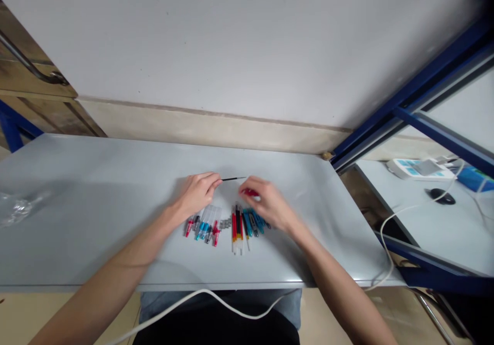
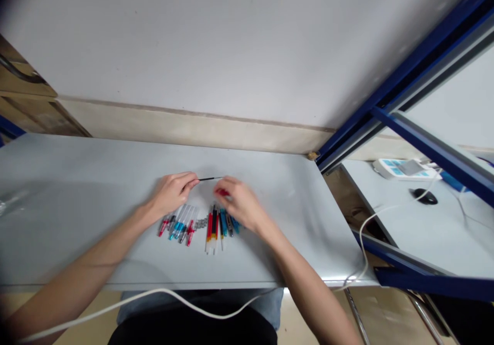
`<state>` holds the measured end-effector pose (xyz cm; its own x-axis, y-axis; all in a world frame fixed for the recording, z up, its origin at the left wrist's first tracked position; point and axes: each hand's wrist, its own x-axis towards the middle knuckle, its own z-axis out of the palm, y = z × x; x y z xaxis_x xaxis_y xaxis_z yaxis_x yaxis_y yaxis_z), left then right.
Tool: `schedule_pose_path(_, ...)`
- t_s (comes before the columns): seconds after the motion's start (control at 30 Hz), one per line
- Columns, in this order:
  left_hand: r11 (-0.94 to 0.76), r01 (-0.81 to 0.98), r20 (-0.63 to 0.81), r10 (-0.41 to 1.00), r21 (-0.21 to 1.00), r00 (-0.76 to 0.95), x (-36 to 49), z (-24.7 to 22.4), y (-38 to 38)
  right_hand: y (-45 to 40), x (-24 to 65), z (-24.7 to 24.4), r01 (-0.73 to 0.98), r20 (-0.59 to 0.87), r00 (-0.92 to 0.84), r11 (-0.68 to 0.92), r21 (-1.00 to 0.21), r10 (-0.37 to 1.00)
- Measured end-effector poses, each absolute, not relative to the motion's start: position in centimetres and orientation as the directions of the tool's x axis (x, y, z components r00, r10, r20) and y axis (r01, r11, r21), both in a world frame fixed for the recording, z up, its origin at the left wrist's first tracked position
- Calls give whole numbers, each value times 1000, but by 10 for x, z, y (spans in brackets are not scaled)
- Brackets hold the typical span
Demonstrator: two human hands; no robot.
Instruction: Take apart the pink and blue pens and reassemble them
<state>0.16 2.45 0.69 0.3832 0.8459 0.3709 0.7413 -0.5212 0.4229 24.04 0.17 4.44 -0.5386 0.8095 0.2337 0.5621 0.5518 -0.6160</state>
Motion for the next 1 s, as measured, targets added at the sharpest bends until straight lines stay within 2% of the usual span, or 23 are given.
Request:
schedule_pose_path(0.07, -522, 739, 378, 845, 426, 379, 1, 7, 24, 11, 259, 52, 741, 211, -311, 375, -556, 927)
schedule_pose_path(0.13, -521, 739, 380, 845, 428, 376, 2, 8, 24, 19, 278, 56, 913, 83, -146, 167, -373, 986)
schedule_pose_path(0.17, -521, 739, 377, 845, 428, 378, 2, 8, 24, 21, 286, 56, 949, 13, -109, 108, -297, 994)
schedule_pose_path(0.23, -520, 741, 370, 847, 425, 382, 3, 8, 23, 22, 297, 55, 969, -104, -97, 70, -239, 990)
schedule_pose_path(0.37, -518, 740, 368, 848, 429, 381, 4, 8, 22, 16, 300, 54, 956, -222, -179, 117, -268, 958)
schedule_pose_path(0.5, -508, 744, 355, 855, 434, 378, 4, 9, 22, 7, 292, 59, 942, -224, -231, 160, -296, 947)
schedule_pose_path(0.63, -515, 733, 352, 853, 444, 386, 5, 8, 21, 6, 289, 62, 933, -286, -242, 142, -331, 927)
schedule_pose_path(0.7, -526, 703, 361, 848, 479, 389, 6, 9, 21, 10, 289, 61, 930, -221, -213, 128, -343, 952)
schedule_pose_path(0.77, -542, 655, 387, 839, 526, 383, 7, 10, 20, 15, 287, 58, 895, -69, -161, 116, -430, 985)
schedule_pose_path(0.83, -562, 611, 420, 826, 557, 377, 8, 10, 19, 18, 280, 52, 751, 30, -148, 132, -647, 989)
schedule_pose_path(0.9, -587, 579, 443, 808, 565, 388, 10, 10, 18, 18, 269, 45, 436, 16, -231, 118, -892, 973)
schedule_pose_path(0.93, -602, 566, 449, 798, 564, 401, 11, 10, 18, 17, 261, 41, 264, 5, -272, 80, -961, 962)
schedule_pose_path(1.0, -632, 542, 459, 775, 554, 435, 13, 10, 16, 13, 246, 34, 6, -8, -273, -6, -1000, 962)
